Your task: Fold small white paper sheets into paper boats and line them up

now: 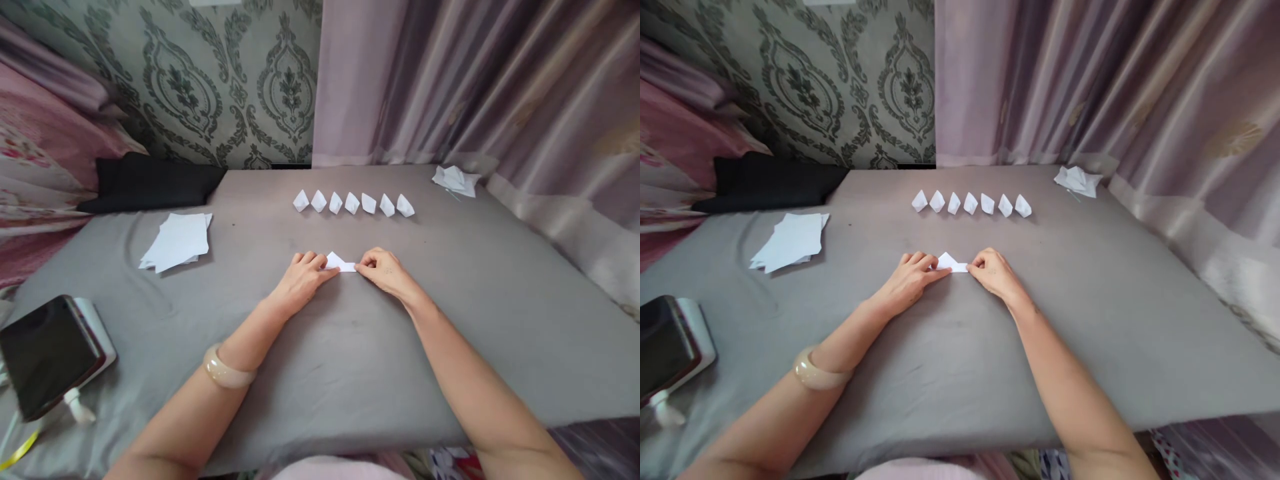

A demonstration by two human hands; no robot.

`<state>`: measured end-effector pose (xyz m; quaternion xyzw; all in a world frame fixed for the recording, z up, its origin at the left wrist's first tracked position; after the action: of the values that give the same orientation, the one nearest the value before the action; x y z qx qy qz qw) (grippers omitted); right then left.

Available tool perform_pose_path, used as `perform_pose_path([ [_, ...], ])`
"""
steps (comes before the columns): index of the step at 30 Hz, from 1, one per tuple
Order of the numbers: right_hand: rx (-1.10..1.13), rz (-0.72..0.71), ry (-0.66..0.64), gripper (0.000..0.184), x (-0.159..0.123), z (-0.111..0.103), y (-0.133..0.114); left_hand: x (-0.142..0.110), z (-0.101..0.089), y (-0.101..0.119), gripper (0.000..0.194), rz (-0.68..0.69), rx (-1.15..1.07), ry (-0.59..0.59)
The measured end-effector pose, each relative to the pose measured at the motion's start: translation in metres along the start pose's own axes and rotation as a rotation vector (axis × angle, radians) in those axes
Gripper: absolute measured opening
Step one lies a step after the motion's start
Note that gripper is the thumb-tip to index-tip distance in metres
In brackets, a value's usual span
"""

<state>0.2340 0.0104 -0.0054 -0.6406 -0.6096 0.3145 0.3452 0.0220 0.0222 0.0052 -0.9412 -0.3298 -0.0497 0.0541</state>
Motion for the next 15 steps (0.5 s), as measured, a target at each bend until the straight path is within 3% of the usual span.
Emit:
perform_pose_path([
  [2, -0.006, -0.05, 0.108, 0.015, -0.005, 0.002, -0.006, 0.001, -0.001, 0.002, 0.041, 0.01, 0.014, -0.008],
  [4, -0.025, -0.187, 0.173, 0.021, -0.013, 0.01, -0.019, 0.002, -0.003, 0.004, 0.039, 0.018, 0.037, -0.008],
  [7, -0.056, -0.346, 0.038, 0.034, -0.03, 0.033, -0.039, 0.002, -0.003, 0.008, 0.034, 0.018, 0.069, -0.016],
  [11, -0.264, -0.342, -0.074, 0.037, -0.045, 0.052, -0.049, 0.0, -0.003, 0.018, 0.025, -0.016, 0.094, -0.092],
  [15, -0.381, -0.347, -0.095, 0.035, -0.049, 0.053, -0.05, -0.003, -0.009, 0.031, 0.024, -0.124, 0.135, -0.156],
])
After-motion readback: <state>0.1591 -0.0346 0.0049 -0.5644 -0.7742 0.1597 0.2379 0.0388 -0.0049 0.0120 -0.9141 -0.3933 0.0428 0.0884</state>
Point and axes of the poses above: each hand's wrist, its own x-axis towards the middle knuckle, its own z-axis out of the palm, y = z × x, the point moved 2 cm from there along x, towards the middle knuckle, and after that the axes turned 13 degrees about x, right-handed, at the moved point
